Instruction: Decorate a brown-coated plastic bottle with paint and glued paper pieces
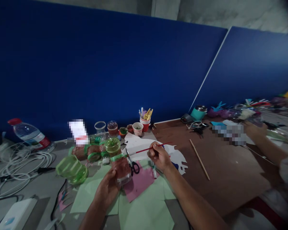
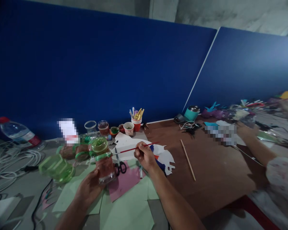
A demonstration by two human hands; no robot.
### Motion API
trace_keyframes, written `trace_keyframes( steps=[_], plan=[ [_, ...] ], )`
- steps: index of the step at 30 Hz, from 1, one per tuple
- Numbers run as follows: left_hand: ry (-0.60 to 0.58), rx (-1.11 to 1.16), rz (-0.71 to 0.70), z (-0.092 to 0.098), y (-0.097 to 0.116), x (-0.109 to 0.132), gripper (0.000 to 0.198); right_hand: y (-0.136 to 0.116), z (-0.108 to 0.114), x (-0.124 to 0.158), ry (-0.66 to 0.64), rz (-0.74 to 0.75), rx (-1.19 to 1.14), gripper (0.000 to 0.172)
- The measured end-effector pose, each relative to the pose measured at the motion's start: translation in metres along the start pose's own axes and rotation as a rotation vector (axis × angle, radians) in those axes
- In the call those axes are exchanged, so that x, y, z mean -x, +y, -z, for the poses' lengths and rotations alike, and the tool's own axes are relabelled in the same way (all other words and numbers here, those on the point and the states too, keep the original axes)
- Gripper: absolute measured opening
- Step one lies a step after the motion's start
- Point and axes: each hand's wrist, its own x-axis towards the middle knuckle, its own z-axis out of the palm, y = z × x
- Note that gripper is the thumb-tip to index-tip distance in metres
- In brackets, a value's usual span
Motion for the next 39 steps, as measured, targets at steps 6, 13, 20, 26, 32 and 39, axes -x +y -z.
trace_keyframes(
  steps=[6,13,20,26,32,39],
  plan=[
    [0.111,-0.101,-0.019,-0.002,-0.004,0.001,0.033,0.003,0.001,0.0,-0.002,-0.002,0.033,0.021],
    [0.166,-0.237,-0.035,-0.01,-0.007,0.0,0.04,0.003,-0.003,0.002,0.018,0.002,0.068,0.023],
    [0.207,-0.29,-0.015,-0.013,-0.007,0.003,0.04,0.002,-0.006,0.002,0.015,0.004,0.149,0.023],
    [0.231,-0.271,-0.005,-0.018,-0.003,0.004,0.04,-0.002,-0.002,-0.001,0.042,0.038,0.165,0.023],
    [0.198,-0.193,-0.008,-0.01,-0.004,0.004,0.039,-0.005,0.001,-0.004,0.074,0.05,0.183,0.025],
    [0.171,-0.136,-0.009,-0.004,-0.005,0.004,0.033,-0.009,-0.002,-0.001,0.074,0.031,0.094,0.024]
  ],
)
